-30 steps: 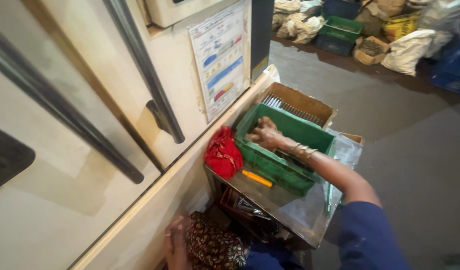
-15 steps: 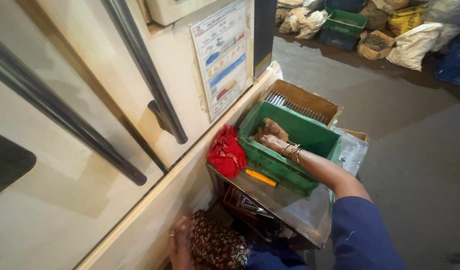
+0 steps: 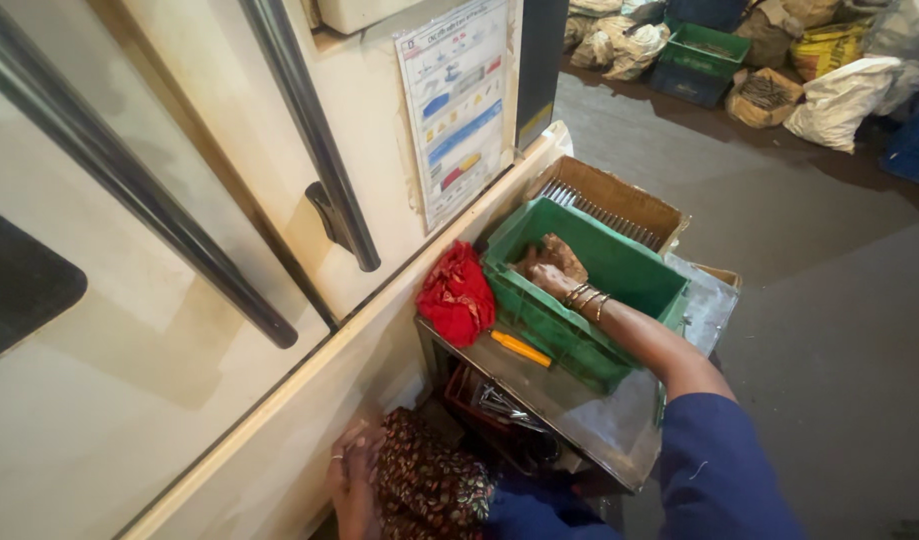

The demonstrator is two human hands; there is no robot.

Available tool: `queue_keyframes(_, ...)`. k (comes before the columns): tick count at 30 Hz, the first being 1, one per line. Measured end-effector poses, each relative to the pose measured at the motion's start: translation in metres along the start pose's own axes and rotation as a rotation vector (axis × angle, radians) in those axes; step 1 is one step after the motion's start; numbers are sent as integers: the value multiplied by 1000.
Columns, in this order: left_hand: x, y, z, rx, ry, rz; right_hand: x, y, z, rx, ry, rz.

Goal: The person cleans cylindrical metal parts by wiping them with a red cloth, then inserts each part into a machine through an open door. The person repeats this sequence multiple times, handling each part individually and returning the cloth to a green bin between cycles.

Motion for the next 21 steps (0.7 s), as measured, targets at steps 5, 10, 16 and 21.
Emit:
queue_keyframes(5, 9, 8, 14, 17, 37, 16, 2, -2, -4, 8, 17, -61)
queue_keyframes(10, 24, 7, 40, -50, 120, 2, 7, -3, 6, 27, -2, -175)
queue_keyframes(16, 33, 13, 66, -119, -85, 78, 0, -59, 21, 116, -65, -122)
queue_keyframes(21, 35, 20, 79, -169, -145, 85, 1, -130, -11, 346, 36, 35)
Point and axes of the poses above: each hand's wrist, its own x-axis away from the middle knuckle, its own y-axis out of the palm, z = x × y, the point moved 3 cm from there along -x, towards the middle knuckle, and after that the axes turned 4 degrees about -x, right-handed, at the moved point
